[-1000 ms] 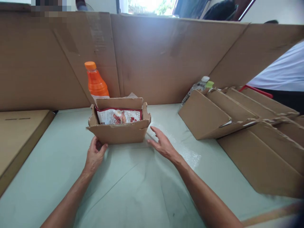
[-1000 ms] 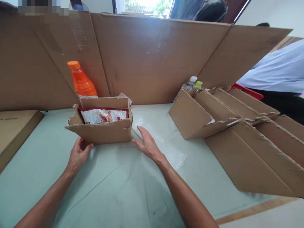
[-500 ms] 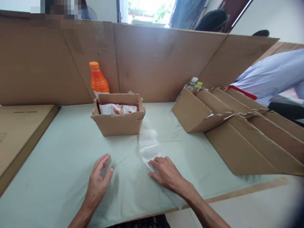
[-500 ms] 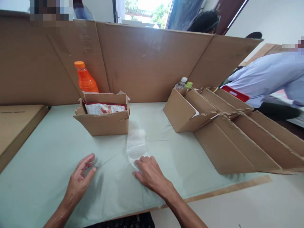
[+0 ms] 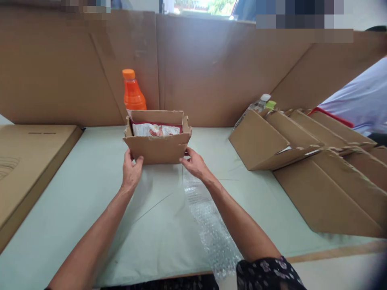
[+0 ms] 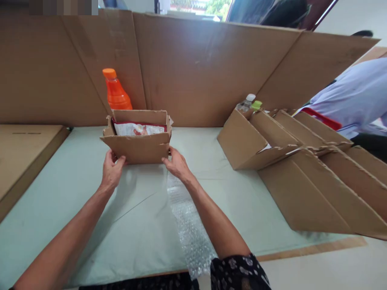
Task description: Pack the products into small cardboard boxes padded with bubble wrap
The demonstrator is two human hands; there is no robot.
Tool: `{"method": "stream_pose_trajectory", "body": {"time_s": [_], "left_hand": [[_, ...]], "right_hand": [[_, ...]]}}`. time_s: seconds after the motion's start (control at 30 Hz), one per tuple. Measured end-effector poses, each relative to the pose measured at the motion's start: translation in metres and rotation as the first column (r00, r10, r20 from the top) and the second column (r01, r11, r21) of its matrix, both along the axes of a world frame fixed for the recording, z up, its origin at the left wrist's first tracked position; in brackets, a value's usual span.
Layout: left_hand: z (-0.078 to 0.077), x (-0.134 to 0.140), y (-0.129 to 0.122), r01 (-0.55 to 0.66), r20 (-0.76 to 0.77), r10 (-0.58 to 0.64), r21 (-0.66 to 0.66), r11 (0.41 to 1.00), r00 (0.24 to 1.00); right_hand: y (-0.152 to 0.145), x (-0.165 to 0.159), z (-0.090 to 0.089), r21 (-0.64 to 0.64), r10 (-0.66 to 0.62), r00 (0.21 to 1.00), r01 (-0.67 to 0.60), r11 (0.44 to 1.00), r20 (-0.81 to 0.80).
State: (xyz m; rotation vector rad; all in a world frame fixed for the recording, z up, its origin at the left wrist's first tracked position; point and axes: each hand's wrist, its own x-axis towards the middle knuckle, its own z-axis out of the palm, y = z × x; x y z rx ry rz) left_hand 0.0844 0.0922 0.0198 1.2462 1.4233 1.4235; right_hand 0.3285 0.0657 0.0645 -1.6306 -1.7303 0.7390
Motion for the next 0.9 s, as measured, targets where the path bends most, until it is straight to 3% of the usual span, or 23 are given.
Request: {"method": "stream_pose_trajectory", "body": {"time_s": [0.13, 0.23, 0.3, 0.33, 0.4, 0.5, 0.57, 0.63, 0.7, 0.77, 0.83, 0.9], "left_hand": [[-0.002, -0.012, -0.018, -0.066, 0.012, 0.066, -0.040, 0.997, 0.998], [0.000, -0.013, -0.070, -0.049, -0.146, 0.043, -0.039, 0.998, 0.988], [0.002, 0.004, -0.118, 0.109, -0.326, -0.102, 0.005, 0.994, 0.940], [0.003, 0.017, -0.143, 0.274, -0.403, -0.231, 0.051, 0.960, 0.885], [0.006, 0.047, -0.189, 0.680, -0.580, -0.528, 0.062, 0.731, 0.620], [0.005, 0.089, -0.230, 0.918, -0.771, -0.602, -0.057, 0.394, 0.211], [0.001, 0.106, -0.236, 0.943, -0.837, -0.546, -0.158, 0.294, 0.030], [-0.005, 0.112, -0.233, 0.938, -0.866, -0.498, -0.213, 0.273, -0.051], [-0.007, 0.108, -0.229, 0.939, -0.871, -0.488, -0.218, 0.267, -0.063], [-0.003, 0.094, -0.230, 0.946, -0.850, -0.527, -0.188, 0.264, -0.022], [0.011, 0.071, -0.235, 0.945, -0.778, -0.618, -0.108, 0.310, 0.114], [0.029, 0.041, -0.241, 0.910, -0.648, -0.694, -0.006, 0.415, 0.313]], "right_hand": [[-0.030, 0.035, -0.009, 0.028, -0.003, 1.000, 0.003, 1.000, 0.005], [-0.068, 0.070, -0.016, -0.006, -0.044, 0.984, 0.046, 0.999, 0.173], [-0.081, 0.082, -0.019, -0.057, -0.080, 0.948, 0.102, 0.993, 0.307], [-0.081, 0.083, -0.021, -0.072, -0.094, 0.930, 0.128, 0.989, 0.356], [-0.072, 0.078, -0.024, -0.077, -0.111, 0.904, 0.155, 0.985, 0.413], [-0.052, 0.059, -0.027, -0.075, -0.094, 0.875, 0.147, 0.986, 0.475], [-0.044, 0.049, -0.029, -0.081, -0.065, 0.861, 0.122, 0.989, 0.504], [-0.044, 0.044, -0.029, -0.074, -0.039, 0.855, 0.090, 0.993, 0.517], [-0.048, 0.042, -0.028, -0.048, -0.030, 0.857, 0.064, 0.997, 0.514], [-0.052, 0.041, -0.027, -0.008, -0.034, 0.866, 0.044, 0.999, 0.498], [-0.052, 0.034, -0.026, 0.034, -0.030, 0.882, 0.016, 0.999, 0.469], [-0.047, 0.019, -0.029, 0.068, -0.008, 0.900, -0.024, 0.997, 0.435]]}}
